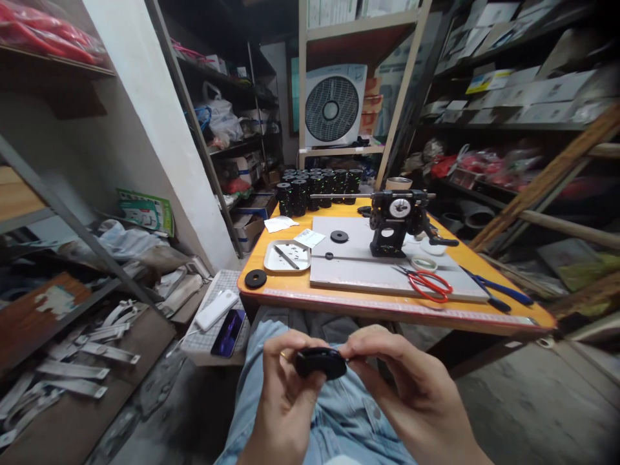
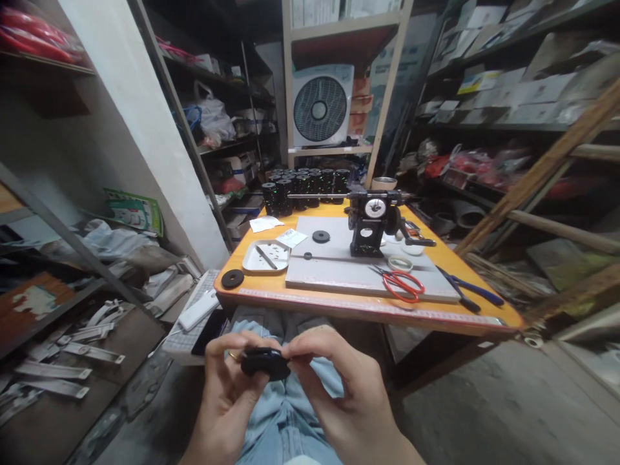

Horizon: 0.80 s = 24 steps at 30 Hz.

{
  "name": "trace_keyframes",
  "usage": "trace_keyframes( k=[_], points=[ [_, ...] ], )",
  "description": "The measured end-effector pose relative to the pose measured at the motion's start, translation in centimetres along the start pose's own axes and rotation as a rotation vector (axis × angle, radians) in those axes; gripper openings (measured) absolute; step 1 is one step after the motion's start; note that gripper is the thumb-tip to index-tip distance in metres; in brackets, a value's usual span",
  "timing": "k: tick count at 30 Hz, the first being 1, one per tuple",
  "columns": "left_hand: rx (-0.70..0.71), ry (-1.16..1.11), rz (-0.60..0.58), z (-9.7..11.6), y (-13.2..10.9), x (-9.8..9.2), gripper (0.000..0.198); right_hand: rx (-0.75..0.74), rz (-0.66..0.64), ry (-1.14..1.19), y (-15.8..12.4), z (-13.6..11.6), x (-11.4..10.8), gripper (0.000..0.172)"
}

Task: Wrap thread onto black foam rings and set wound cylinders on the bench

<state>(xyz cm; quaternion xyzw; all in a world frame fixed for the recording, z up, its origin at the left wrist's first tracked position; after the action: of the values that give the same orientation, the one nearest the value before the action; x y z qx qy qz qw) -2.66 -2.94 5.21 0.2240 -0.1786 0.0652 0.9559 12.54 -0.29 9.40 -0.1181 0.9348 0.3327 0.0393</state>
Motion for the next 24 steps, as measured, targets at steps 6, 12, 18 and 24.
trace_keyframes(
  k=[6, 12, 18, 24],
  points=[
    [0.018, 0.101, -0.061, -0.1, 0.7, -0.5, 0.024, 0.031, -0.02, -0.025, -0.5, 1.1, 0.5, 0.026],
    [0.06, 0.288, -0.059, -0.1, 1.2, -1.3, 0.023, 0.083, -0.021, -0.052, -0.4, 2.0, 0.4, 0.022],
    [-0.001, 0.5, 0.022, -1.2, 1.5, -2.8, 0.017, 0.04, -0.164, -0.449, 2.3, 3.4, -0.2, 0.021],
    [0.003, 0.55, 0.146, -2.4, 2.5, -3.9, 0.012, 0.016, -0.067, -0.907, 9.9, 11.3, -3.8, 0.017]
  ],
)
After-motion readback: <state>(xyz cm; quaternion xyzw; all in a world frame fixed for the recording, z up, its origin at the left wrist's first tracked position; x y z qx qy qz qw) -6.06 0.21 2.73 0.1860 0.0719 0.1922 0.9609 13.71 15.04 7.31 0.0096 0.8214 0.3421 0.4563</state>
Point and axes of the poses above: each hand's wrist, its own y-axis towards the middle knuckle, its own x-axis out of the palm, z = x × y, the point moved 4 cm from there along y, towards the middle knuckle, and after that the axes turned 5 degrees about z, right-handed, at the moved point
